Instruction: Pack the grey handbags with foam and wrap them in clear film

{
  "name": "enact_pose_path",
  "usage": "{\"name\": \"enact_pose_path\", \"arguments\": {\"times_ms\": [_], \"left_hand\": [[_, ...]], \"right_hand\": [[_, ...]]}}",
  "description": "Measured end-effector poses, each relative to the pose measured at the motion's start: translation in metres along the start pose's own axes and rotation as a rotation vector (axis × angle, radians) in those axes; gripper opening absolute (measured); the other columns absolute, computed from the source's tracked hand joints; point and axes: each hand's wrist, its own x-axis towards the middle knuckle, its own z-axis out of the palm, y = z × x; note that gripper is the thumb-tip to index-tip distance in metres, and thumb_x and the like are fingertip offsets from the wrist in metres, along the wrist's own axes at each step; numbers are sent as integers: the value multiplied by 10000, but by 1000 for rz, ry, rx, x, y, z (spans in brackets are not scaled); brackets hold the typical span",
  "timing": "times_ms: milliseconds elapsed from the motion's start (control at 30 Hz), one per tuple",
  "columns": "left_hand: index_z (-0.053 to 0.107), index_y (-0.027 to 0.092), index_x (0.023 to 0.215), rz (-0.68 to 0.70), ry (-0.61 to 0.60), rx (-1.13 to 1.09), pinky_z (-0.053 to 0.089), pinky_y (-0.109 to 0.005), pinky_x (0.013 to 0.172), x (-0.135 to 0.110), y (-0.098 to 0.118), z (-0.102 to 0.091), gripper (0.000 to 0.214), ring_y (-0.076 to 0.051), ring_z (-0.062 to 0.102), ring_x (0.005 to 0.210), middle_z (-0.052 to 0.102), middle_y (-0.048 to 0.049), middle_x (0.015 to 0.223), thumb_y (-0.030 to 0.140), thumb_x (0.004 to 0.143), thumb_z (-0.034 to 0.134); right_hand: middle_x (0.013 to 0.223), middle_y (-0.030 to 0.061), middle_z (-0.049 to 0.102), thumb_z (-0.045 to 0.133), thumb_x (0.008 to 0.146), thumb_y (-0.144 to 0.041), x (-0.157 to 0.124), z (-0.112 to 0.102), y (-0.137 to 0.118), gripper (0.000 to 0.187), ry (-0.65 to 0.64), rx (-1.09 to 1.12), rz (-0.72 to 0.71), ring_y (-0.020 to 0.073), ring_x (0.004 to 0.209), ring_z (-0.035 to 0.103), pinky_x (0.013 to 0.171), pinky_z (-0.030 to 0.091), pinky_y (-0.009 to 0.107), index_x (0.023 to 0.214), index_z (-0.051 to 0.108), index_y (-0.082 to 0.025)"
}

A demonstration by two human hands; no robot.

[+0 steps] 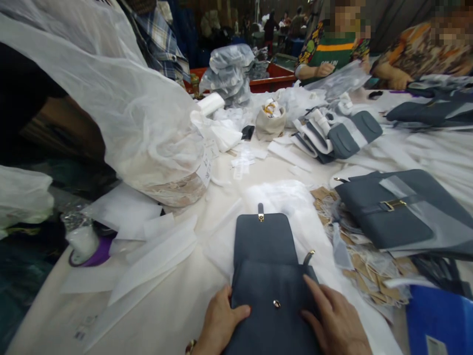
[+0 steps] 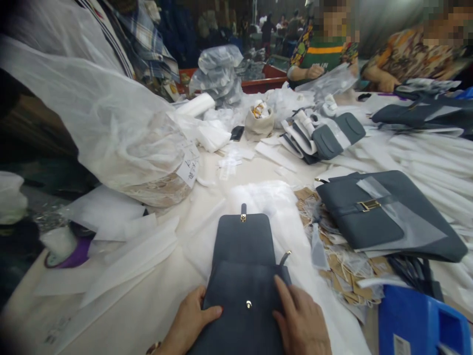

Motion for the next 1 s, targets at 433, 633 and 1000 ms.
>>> {"name": "enact_pose_path", "arguments": {"times_ms": [433, 633, 1000], "left_hand": [[550, 186, 1134, 355, 508, 776, 349, -439, 906, 125, 75, -70, 326, -296, 421, 1111, 515, -139, 1173, 193, 810, 583], [595, 137, 839, 368, 319, 887, 399, -399, 875, 144, 86, -75, 111, -206, 545, 938, 607, -47, 893, 233, 864, 545], [478, 182, 783, 473, 287, 688, 380, -239, 629, 72, 155, -126, 151, -147, 517, 674, 530, 10, 694, 329, 806, 452]], "right_hand": [[1053, 19, 674, 468, 790, -161, 9, 36, 5, 465, 36, -189, -520, 189, 915, 611, 724, 476, 277, 1222, 561, -303], [1049, 32, 676, 483, 786, -170, 12, 32, 1, 449, -12, -141, -470, 206, 890, 625, 708, 506, 288, 1212, 571, -280], [1126, 60, 645, 429, 706, -37, 19, 8, -15, 556, -157, 115, -267, 215, 1018, 597, 842, 497, 326, 1202, 588, -231]]}}
